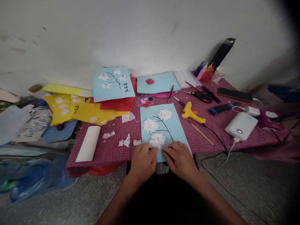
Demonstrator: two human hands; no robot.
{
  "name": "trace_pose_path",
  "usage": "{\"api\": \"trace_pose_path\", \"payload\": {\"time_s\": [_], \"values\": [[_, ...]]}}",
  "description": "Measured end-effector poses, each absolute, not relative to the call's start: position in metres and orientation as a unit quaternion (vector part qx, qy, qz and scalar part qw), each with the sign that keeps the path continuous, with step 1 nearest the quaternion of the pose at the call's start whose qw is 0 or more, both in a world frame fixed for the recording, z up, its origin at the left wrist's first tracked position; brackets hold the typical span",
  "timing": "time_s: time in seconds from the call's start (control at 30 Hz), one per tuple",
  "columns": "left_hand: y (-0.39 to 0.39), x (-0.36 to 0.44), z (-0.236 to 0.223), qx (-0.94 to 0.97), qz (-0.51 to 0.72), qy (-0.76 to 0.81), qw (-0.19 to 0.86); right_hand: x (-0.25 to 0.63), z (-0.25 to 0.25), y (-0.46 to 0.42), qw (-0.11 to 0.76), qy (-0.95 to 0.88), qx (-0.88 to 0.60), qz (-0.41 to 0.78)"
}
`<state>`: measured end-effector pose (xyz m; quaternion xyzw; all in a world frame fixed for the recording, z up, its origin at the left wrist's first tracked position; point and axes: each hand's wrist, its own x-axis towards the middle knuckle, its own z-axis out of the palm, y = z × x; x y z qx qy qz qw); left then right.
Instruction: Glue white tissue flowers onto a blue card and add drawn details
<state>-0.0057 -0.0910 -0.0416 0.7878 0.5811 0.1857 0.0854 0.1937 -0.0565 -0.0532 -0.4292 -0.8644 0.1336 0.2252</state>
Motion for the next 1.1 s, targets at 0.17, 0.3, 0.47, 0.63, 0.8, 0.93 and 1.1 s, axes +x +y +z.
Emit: {"api": "trace_pose_path", "payload": {"time_s": [0.17,0.3,0.47,0.63,0.8,0.93,1.1], "values": [[-0.089,-0.004,-0.042,0.792,0.169,0.582,0.07,0.194,-0.058,-0.056,0.227,-0.865,-0.431,0.121],[-0.091,-0.003,-0.044,0.794,0.169,0.58,0.065,0.194,-0.061,-0.056,0.227,-0.863,-0.436,0.118],[-0.092,-0.005,-0.046,0.785,0.218,0.576,0.059,0.198,-0.066,-0.056,0.261,-0.853,-0.429,0.138],[-0.09,-0.003,-0.046,0.778,0.237,0.58,0.043,0.199,-0.065,-0.057,0.272,-0.846,-0.429,0.163],[-0.087,0.001,-0.047,0.78,0.221,0.585,0.041,0.194,-0.059,-0.059,0.261,-0.841,-0.447,0.155],[-0.086,0.0,-0.049,0.781,0.217,0.583,0.047,0.19,-0.056,-0.061,0.246,-0.841,-0.457,0.151],[-0.087,0.0,-0.048,0.781,0.212,0.585,0.053,0.186,-0.055,-0.062,0.242,-0.842,-0.461,0.14]]}}
